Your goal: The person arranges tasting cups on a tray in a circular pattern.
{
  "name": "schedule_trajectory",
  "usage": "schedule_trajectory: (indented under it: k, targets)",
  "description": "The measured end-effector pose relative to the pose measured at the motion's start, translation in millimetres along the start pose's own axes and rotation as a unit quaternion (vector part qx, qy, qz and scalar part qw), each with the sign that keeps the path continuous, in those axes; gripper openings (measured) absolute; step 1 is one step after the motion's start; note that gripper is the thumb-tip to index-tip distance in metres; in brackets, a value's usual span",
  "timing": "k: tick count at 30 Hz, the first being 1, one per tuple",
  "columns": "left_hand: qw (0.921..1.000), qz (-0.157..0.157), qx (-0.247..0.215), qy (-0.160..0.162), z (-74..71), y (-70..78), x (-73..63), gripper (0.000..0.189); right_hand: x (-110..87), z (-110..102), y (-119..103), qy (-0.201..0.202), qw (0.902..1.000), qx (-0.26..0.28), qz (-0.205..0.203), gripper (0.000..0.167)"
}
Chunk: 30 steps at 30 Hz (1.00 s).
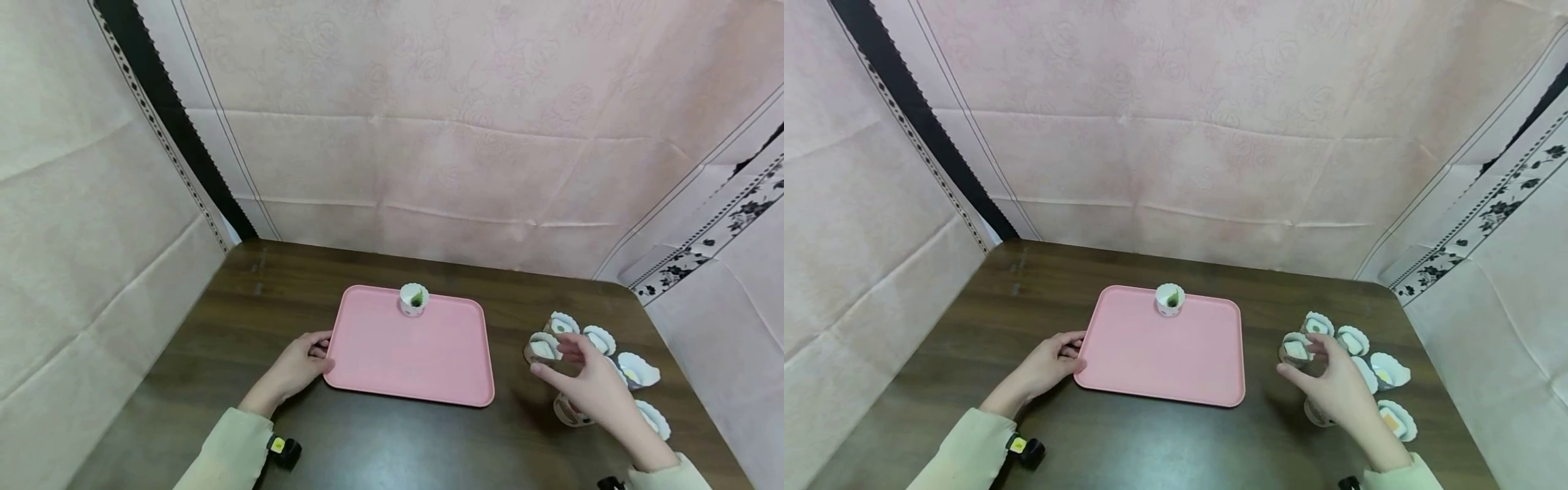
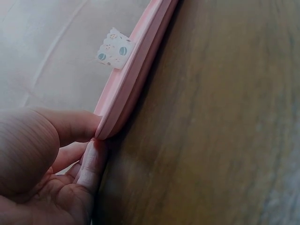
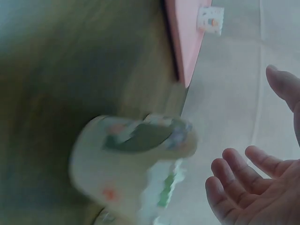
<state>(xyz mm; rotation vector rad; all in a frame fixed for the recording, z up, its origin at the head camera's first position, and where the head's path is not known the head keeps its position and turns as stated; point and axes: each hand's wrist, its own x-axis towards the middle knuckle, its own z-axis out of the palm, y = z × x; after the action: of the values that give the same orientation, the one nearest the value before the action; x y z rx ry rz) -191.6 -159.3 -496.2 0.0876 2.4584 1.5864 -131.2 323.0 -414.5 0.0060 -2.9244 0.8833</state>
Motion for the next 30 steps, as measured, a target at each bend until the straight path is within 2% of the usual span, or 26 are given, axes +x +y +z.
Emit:
schedule_trajectory:
  k: [4, 8, 17, 22, 30]
  targets:
    - [1.0000, 0.004, 0.003, 0.000, -0.5, 1.1, 0.4, 0.055, -13.7, -3.3, 11.1, 0.018, 0.9997, -0.014, 0.002, 0.078]
    - [1.0000, 0.005, 0.005, -0.001, -2.2, 1.8, 1.4, 0.055, -22.8, -5.0, 18.9, 0.017, 0.9997, -0.009, 0.017, 0.081]
    - [0.9999, 0.006, 0.012, 0.001, -6.4, 0.4, 1.2, 0.056, -27.6, -0.9, 30.7, -0.003, 0.9997, -0.012, 0.019, 0.081]
    - [0.9999, 0.005, 0.012, -0.001, -4.0, -1.1, 1.1, 0.056, -31.1, 3.8, 38.5, -0.020, 0.9994, -0.020, 0.019, 0.083]
    - [0.9999, -0.003, 0.014, 0.000, 0.7, -2.4, 3.8, 0.056, -35.5, 7.4, 46.3, -0.019, 0.9985, -0.050, 0.012, 0.081]
